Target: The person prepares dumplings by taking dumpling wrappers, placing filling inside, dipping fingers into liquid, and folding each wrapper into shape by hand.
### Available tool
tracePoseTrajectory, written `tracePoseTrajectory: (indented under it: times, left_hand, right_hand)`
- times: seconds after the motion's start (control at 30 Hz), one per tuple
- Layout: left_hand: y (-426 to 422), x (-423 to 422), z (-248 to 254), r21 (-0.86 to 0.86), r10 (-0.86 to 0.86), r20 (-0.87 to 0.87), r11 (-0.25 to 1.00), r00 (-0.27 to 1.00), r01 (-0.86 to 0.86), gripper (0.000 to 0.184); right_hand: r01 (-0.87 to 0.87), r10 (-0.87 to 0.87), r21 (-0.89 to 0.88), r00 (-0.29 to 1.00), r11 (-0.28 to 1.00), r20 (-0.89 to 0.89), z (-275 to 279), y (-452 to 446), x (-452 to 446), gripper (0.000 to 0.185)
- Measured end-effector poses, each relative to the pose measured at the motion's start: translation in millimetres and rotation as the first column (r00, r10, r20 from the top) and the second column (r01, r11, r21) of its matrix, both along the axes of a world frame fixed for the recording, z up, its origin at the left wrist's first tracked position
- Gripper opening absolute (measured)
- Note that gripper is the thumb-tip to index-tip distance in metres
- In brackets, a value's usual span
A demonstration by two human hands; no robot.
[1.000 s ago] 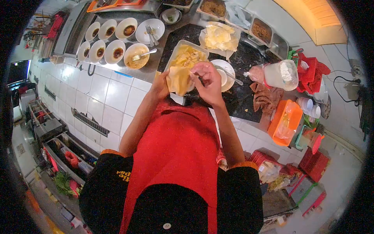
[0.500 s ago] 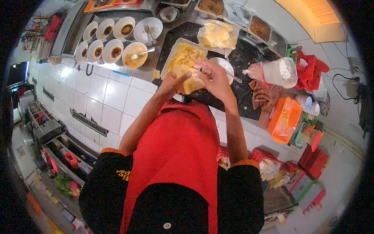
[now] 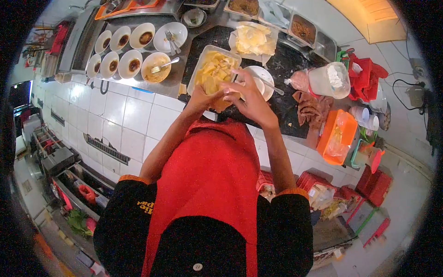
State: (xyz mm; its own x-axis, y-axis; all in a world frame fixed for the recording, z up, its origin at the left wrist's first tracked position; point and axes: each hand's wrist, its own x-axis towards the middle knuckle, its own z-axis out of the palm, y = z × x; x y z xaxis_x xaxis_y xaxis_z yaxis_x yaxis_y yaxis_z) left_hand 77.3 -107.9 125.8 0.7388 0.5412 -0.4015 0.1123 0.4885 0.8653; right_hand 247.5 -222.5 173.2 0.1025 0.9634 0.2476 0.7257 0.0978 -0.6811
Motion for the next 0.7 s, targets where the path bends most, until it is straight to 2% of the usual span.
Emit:
tracePoseTrajectory:
  times: [0.07,0.1,0.17,0.23,0.3,0.37,0.43,0.5,0.57,0.63,0.7]
  left_hand:
    - [-1,1,1,-0.012,0.017,0.004,1.0,1.0,-0.017,0.041]
    - [0,1,-2,0.013,0.018,-0.004,1.0,1.0,-0.018,0.041]
    - [3,-5,-10,0.037,0.022,-0.018,0.999,1.0,-0.021,0.04]
    - [9,-8,-15,0.075,0.003,-0.167,0.997,0.986,0.009,0.041]
    - [9,-7,-18,0.035,0.039,-0.133,0.999,0.99,-0.035,0.039]
    - [10,-10,-17,-0.004,0.082,-0.105,0.997,0.991,-0.082,0.037]
    - [10,-9,-1,-0.07,0.116,-0.063,0.99,0.991,-0.121,0.037]
    - [8,-7,-10,-0.059,0.14,-0.016,0.988,0.99,-0.141,0.037]
    - [7,-9,-18,-0.047,0.164,0.03,0.986,0.986,-0.162,0.037]
    - [5,-13,-9,0.045,0.092,0.033,0.995,0.995,-0.094,0.039]
    - [6,-17,-10,0.016,0.059,0.043,0.998,0.997,-0.06,0.04]
  right_hand:
    - [0.07,-0.077,-0.058,0.989,0.996,-0.126,-5,0,0,0.034]
    - [0.068,-0.074,-0.056,0.989,0.996,-0.125,-6,-1,2,0.034]
    - [0.049,-0.115,-0.152,0.878,0.987,-0.465,-8,-4,2,0.037]
    - [0.116,-0.174,-0.147,0.858,0.982,-0.484,-22,-7,-2,0.036]
    - [0.18,-0.228,-0.142,0.836,0.973,-0.499,-31,-7,-6,0.036]
    - [0.236,-0.309,-0.207,0.581,0.949,-0.753,-37,-5,-12,0.035]
    - [0.258,-0.296,-0.176,0.564,0.95,-0.771,-40,1,-15,0.034]
    - [0.282,-0.284,-0.145,0.548,0.948,-0.787,-38,7,-17,0.033]
    - [0.218,-0.214,-0.104,0.579,0.971,-0.787,-28,13,-18,0.032]
    - [0.159,-0.19,-0.118,0.584,0.98,-0.789,-19,19,-19,0.031]
    - [0.095,-0.162,-0.131,0.589,0.987,-0.792,-18,22,-19,0.03]
